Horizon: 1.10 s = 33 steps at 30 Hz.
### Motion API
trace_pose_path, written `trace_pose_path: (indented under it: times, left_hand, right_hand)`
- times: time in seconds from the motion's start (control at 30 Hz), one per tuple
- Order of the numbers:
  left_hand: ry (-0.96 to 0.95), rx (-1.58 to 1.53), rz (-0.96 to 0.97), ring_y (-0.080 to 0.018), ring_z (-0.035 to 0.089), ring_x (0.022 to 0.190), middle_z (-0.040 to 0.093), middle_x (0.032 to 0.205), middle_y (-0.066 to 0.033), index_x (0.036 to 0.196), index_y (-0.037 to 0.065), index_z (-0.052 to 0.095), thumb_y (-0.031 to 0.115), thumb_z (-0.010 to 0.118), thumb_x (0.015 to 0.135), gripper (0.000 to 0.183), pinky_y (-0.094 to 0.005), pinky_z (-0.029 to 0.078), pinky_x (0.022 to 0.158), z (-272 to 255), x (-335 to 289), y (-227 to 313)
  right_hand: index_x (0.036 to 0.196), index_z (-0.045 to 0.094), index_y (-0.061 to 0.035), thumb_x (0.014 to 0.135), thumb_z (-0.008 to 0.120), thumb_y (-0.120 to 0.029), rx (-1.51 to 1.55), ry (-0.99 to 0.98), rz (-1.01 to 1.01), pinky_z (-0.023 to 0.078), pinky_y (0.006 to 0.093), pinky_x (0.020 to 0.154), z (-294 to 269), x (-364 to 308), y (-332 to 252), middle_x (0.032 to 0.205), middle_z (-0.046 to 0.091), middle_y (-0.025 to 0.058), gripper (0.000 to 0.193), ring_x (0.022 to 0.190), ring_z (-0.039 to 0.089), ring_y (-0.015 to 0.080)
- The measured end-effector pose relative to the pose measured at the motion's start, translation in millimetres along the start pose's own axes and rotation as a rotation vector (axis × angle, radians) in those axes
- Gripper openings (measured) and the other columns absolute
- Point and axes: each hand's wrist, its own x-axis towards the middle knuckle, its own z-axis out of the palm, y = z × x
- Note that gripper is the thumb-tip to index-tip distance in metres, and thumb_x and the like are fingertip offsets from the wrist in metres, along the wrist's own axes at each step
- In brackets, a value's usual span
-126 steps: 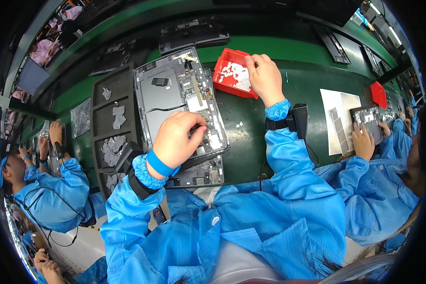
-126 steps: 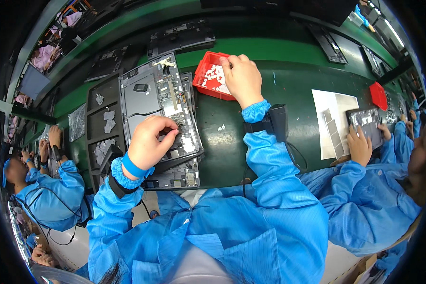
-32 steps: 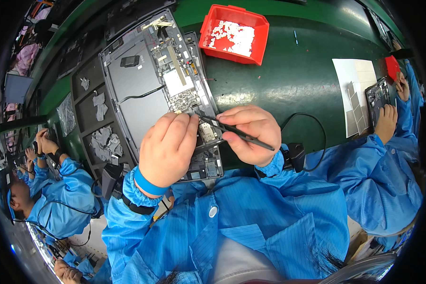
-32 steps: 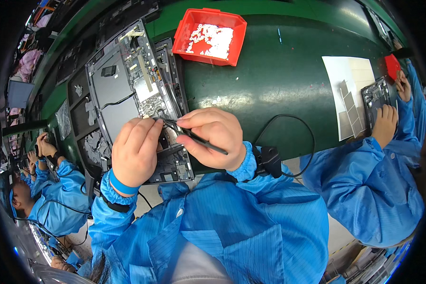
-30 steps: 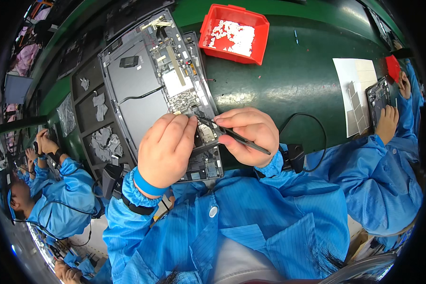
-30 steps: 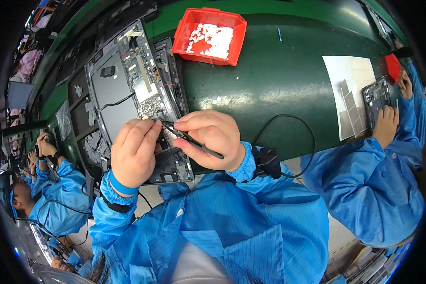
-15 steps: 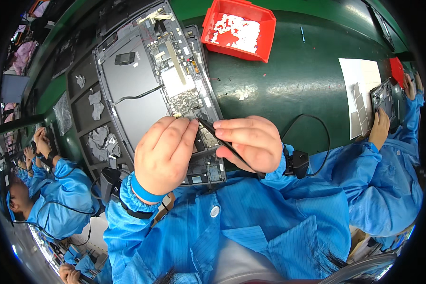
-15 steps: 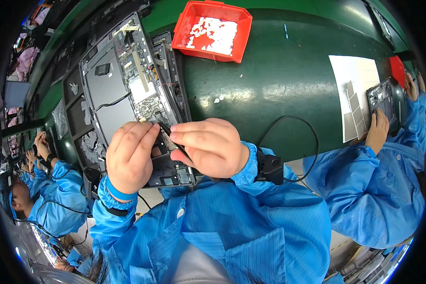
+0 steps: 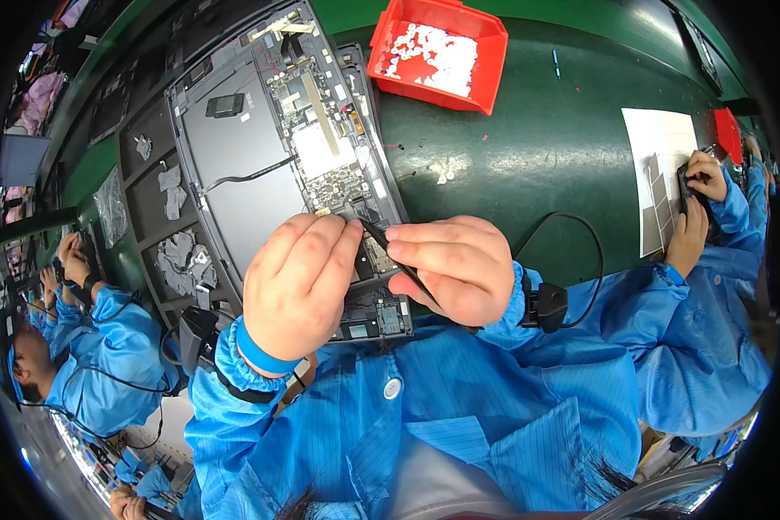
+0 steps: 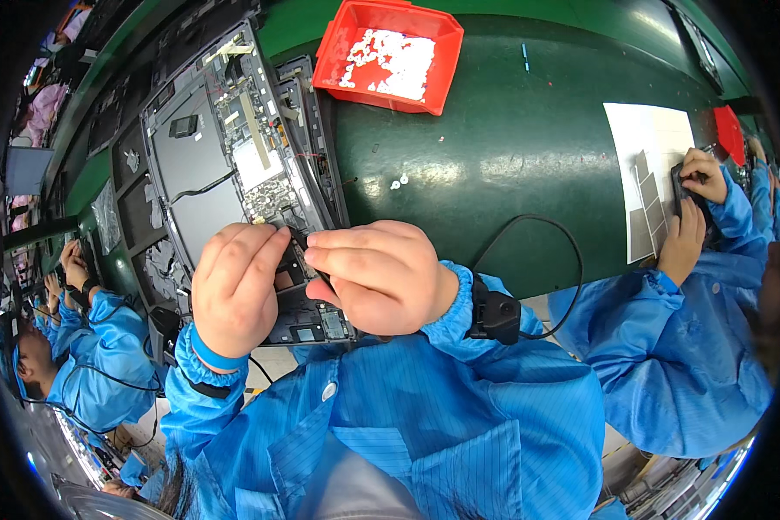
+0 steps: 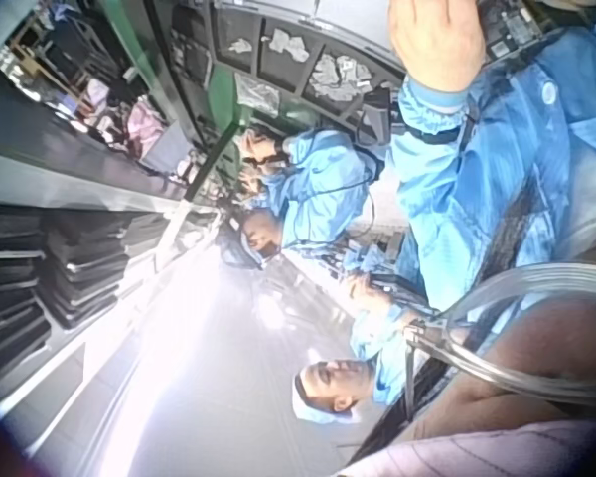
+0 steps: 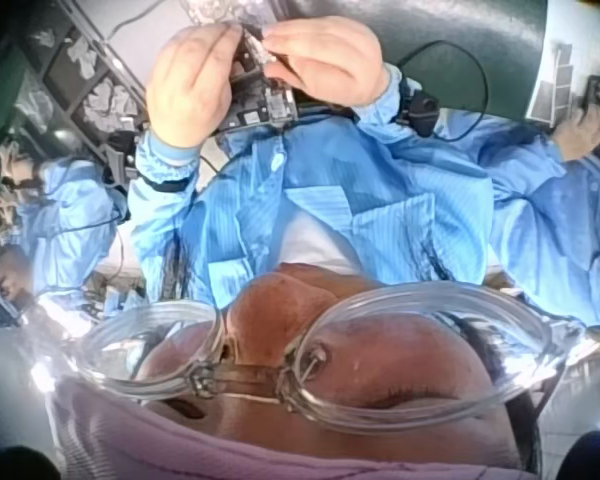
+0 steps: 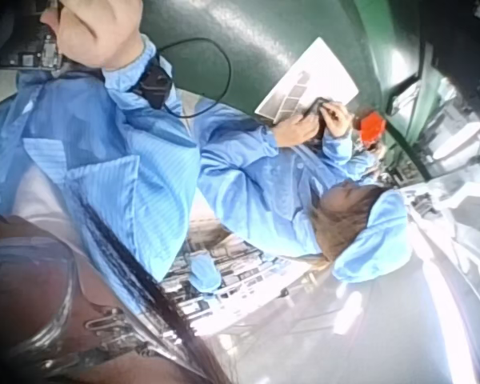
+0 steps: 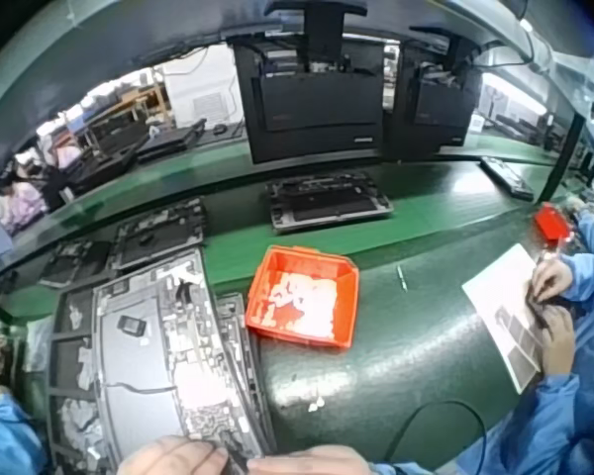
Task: The person assembles the internal components of a tablet device by placing a motherboard, ribbon cable, and battery unit from a component tray into the tablet. The person uses tweezers and a spudger to precisely position the components.
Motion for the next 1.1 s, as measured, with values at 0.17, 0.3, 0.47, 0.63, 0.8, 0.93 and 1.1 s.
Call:
trace_pose_path:
  times: [0.17, 0.3, 0.47, 0.63, 0.8, 0.93, 1.1]
  left_hand:
    - [-0.039, 0.033, -0.016, -0.0270, 0.056, 0.084, 0.057, 0.093, -0.0114, 0.094, -0.003, 0.061, 0.006, 0.057, 0.058, 0.037, -0.0339, 0.050, 0.072, -1.3, -0.6, 2.1]
    - [-0.052, 0.048, 0.003, -0.0268, 0.056, 0.085, 0.057, 0.094, -0.0114, 0.093, -0.003, 0.061, 0.008, 0.056, 0.060, 0.035, -0.0340, 0.049, 0.072, -0.2, -0.4, 2.8]
    - [-0.032, 0.030, 0.025, -0.0264, 0.056, 0.085, 0.057, 0.093, -0.0118, 0.092, -0.004, 0.061, 0.007, 0.056, 0.061, 0.033, -0.0339, 0.049, 0.072, 0.8, 1.4, -1.0]
    - [-0.023, 0.033, -0.003, -0.0261, 0.057, 0.085, 0.057, 0.092, -0.0117, 0.091, -0.004, 0.061, 0.007, 0.057, 0.062, 0.032, -0.0333, 0.049, 0.071, -2.4, -2.9, -1.1]
    - [0.040, -0.071, -0.013, -0.0269, 0.058, 0.079, 0.060, 0.087, -0.0109, 0.090, -0.002, 0.061, -0.002, 0.059, 0.055, 0.035, -0.0341, 0.049, 0.069, -17.0, -6.4, -15.2]
    - [0.288, 0.100, -0.442, -0.0299, 0.059, 0.084, 0.061, 0.085, -0.0128, 0.087, 0.002, 0.062, -0.005, 0.050, 0.067, 0.024, -0.0376, 0.048, 0.073, -55.8, -27.8, -85.0]
    - [0.002, 0.191, -0.739, -0.0327, 0.058, 0.092, 0.062, 0.096, -0.0175, 0.094, 0.002, 0.065, 0.008, 0.063, 0.071, 0.024, -0.0377, 0.046, 0.082, -30.1, -95.7, -215.2]
  right_hand:
    - [0.061, 0.046, -0.0026, 0.065, 0.073, -0.007, 0.086, -0.158, 0.265, 0.053, 0.0314, 0.058, -8.0, 10.1, -3.3, 0.084, 0.062, 0.0153, 0.028, 0.077, 0.065, 0.0299]
    - [0.069, 0.050, -0.0006, 0.065, 0.075, -0.005, 0.311, 0.159, 0.354, 0.054, 0.0330, 0.063, -1.9, -9.9, 2.6, 0.088, 0.062, 0.0151, 0.025, 0.079, 0.065, 0.0292]
    - [0.073, 0.059, 0.0009, 0.062, 0.076, -0.004, 0.192, 0.045, 0.320, 0.052, 0.0307, 0.066, -1.7, -6.0, 0.5, 0.091, 0.062, 0.0104, 0.020, 0.082, 0.064, 0.0246]
    - [0.075, 0.062, 0.0020, 0.061, 0.075, -0.004, 0.075, -0.087, 0.329, 0.052, 0.0308, 0.065, -2.4, 4.6, -6.3, 0.089, 0.062, 0.0099, 0.020, 0.080, 0.064, 0.0239]
    - [0.072, 0.056, 0.0023, 0.062, 0.074, 0.001, 0.107, -0.020, 0.299, 0.052, 0.0336, 0.063, 0.9, -0.7, -5.3, 0.087, 0.062, 0.0141, 0.021, 0.078, 0.064, 0.0289]
    - [0.085, 0.054, 0.0024, 0.063, 0.074, 0.003, 0.146, 0.041, 0.427, 0.050, 0.0348, 0.064, 1.9, 7.7, -11.8, 0.083, 0.062, 0.0174, 0.030, 0.076, 0.063, 0.0304]
    - [0.080, 0.056, 0.0017, 0.063, 0.073, 0.003, 0.052, -0.087, 0.565, 0.048, 0.0318, 0.067, -5.4, 27.9, -24.4, 0.084, 0.062, 0.0161, 0.024, 0.077, 0.061, 0.0267]
